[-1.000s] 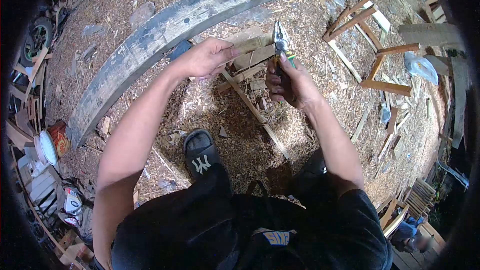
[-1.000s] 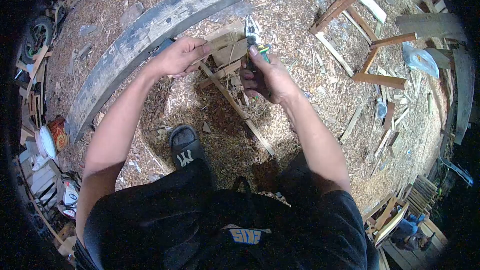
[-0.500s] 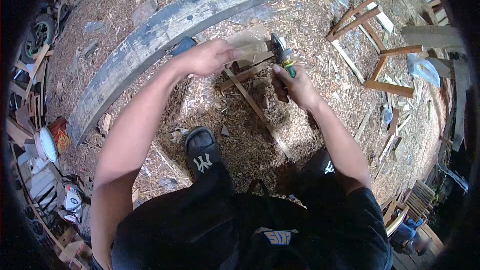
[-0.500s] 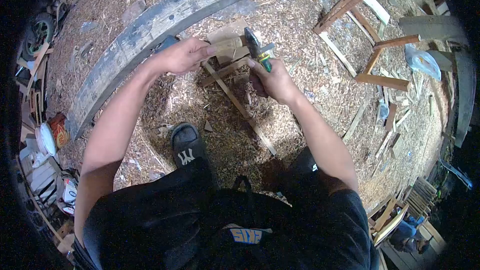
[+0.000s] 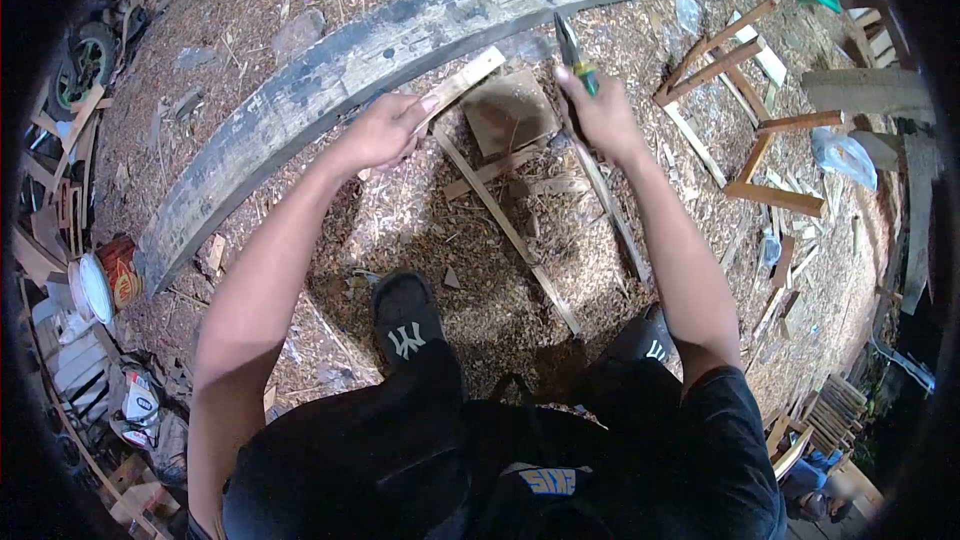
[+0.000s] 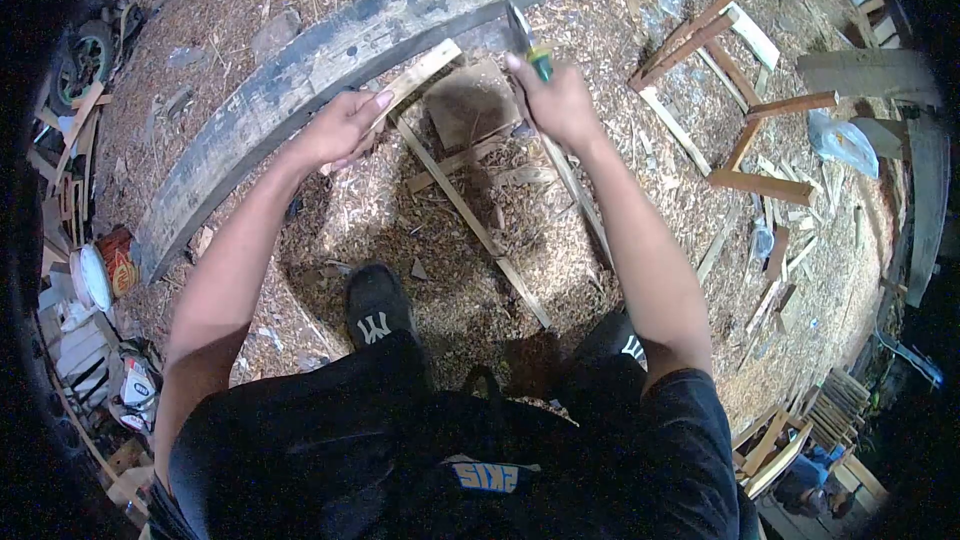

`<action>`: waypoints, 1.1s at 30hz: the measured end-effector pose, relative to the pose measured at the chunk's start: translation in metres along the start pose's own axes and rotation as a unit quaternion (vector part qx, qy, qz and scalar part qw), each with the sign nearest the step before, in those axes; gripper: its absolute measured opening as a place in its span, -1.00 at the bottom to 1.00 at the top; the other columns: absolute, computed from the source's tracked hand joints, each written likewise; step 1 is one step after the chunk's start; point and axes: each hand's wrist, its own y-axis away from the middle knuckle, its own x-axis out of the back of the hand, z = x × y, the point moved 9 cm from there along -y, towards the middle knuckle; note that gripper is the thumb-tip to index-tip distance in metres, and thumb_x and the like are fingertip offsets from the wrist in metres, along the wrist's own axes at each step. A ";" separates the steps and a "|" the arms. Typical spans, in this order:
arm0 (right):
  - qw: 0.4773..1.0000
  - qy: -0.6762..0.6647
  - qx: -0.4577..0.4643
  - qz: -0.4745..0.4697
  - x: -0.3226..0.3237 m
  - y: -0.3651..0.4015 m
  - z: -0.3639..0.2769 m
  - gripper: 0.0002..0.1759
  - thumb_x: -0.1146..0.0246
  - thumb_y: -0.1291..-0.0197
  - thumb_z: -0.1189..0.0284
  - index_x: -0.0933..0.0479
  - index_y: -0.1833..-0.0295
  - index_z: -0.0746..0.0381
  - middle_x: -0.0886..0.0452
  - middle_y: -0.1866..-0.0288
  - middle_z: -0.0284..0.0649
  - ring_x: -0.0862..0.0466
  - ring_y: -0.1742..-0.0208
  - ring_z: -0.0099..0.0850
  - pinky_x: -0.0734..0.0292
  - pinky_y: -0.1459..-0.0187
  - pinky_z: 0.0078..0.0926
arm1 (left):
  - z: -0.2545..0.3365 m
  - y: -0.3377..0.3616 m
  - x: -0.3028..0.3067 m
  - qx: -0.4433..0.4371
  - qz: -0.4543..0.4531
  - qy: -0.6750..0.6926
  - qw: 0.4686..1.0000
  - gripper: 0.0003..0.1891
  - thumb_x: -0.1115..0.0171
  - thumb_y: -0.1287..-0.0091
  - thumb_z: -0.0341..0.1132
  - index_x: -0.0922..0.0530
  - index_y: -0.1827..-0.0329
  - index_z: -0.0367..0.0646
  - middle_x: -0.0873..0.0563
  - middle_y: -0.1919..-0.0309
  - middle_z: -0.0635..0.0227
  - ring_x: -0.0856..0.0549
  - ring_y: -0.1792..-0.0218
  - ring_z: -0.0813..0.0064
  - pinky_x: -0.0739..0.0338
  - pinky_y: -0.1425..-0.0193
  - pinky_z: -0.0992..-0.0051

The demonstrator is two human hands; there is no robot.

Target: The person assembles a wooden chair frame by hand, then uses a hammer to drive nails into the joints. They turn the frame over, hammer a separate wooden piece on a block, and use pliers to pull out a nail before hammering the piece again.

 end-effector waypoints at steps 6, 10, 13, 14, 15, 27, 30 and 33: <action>0.991 -0.130 -0.008 -0.018 -0.013 -0.095 -0.028 -0.33 -0.27 -0.51 -0.04 -0.70 0.19 0.48 -0.70 0.56 -0.24 -0.77 0.54 -0.41 -0.68 0.42 -0.34 | -0.006 0.003 0.006 0.020 0.028 0.077 0.996 -0.46 0.12 -0.75 0.06 -0.45 0.35 -0.15 -0.40 0.81 0.46 -0.32 0.90 0.59 -0.24 0.82 0.47; 0.998 0.036 0.037 -0.044 -0.013 -0.117 -0.045 -0.45 -0.35 -0.49 0.09 -0.66 0.08 0.49 -0.81 0.31 -0.02 -0.81 0.43 -0.35 -0.69 0.46 -0.41 | -0.012 -0.001 0.015 0.008 0.036 0.100 0.994 -0.44 0.14 -0.75 0.06 -0.46 0.35 -0.17 -0.41 0.78 0.44 -0.32 0.88 0.61 -0.26 0.79 0.48; 0.980 -0.113 -0.059 -0.155 -0.024 -0.108 -0.033 -0.49 -0.28 -0.54 0.07 -0.60 -0.12 0.39 -0.83 0.12 -0.06 -0.82 0.35 -0.36 -0.80 0.33 -0.47 | -0.018 -0.005 0.020 -0.002 0.028 0.091 0.995 -0.44 0.17 -0.76 0.04 -0.58 0.19 -0.27 -0.48 0.71 0.42 -0.41 0.80 0.58 -0.31 0.72 0.43; 0.980 -0.109 -0.058 -0.154 -0.020 -0.106 -0.032 -0.49 -0.28 -0.54 0.07 -0.60 -0.12 0.39 -0.83 0.12 -0.06 -0.82 0.35 -0.36 -0.80 0.33 -0.47 | -0.021 -0.007 0.021 -0.005 0.029 0.093 0.995 -0.44 0.17 -0.76 0.04 -0.58 0.19 -0.27 -0.48 0.71 0.42 -0.41 0.80 0.58 -0.31 0.72 0.43; 0.975 -0.140 -0.058 -0.162 -0.017 -0.101 -0.033 -0.49 -0.28 -0.55 0.12 -0.58 -0.16 0.43 -0.81 0.07 0.01 -0.83 0.26 -0.32 -0.83 0.31 -0.46 | -0.021 -0.005 0.023 0.000 0.035 0.109 0.993 -0.44 0.19 -0.77 0.02 -0.59 0.16 -0.27 -0.47 0.71 0.43 -0.40 0.80 0.58 -0.31 0.72 0.42; 0.968 -0.093 -0.154 -0.175 0.042 -0.051 0.023 -0.61 -0.26 -0.57 0.14 -0.60 -0.07 0.30 -0.73 0.15 -0.23 -0.75 0.28 -0.45 -0.70 0.38 -0.52 | 0.008 -0.007 0.030 -0.014 0.048 0.159 0.986 -0.49 0.25 -0.78 -0.08 -0.65 -0.10 -0.26 -0.50 0.63 0.46 -0.46 0.75 0.58 -0.45 0.62 0.45; 0.972 -0.115 -0.120 -0.169 0.028 -0.057 0.017 -0.62 -0.23 -0.59 0.17 -0.60 -0.07 0.33 -0.72 0.22 -0.19 -0.73 0.33 -0.44 -0.67 0.39 -0.50 | 0.003 -0.007 0.034 -0.013 0.067 0.159 0.985 -0.50 0.26 -0.78 -0.10 -0.65 -0.18 -0.25 -0.51 0.63 0.46 -0.46 0.75 0.57 -0.48 0.59 0.43; 0.966 -0.210 -0.090 -0.121 0.008 -0.061 -0.002 -0.62 -0.21 -0.61 0.20 -0.60 -0.07 0.36 -0.70 0.31 -0.17 -0.69 0.39 -0.43 -0.60 0.40 -0.48 | -0.006 -0.004 0.035 -0.021 0.054 0.164 0.985 -0.48 0.32 -0.78 -0.12 -0.63 -0.27 -0.25 -0.52 0.61 0.42 -0.48 0.70 0.56 -0.50 0.54 0.43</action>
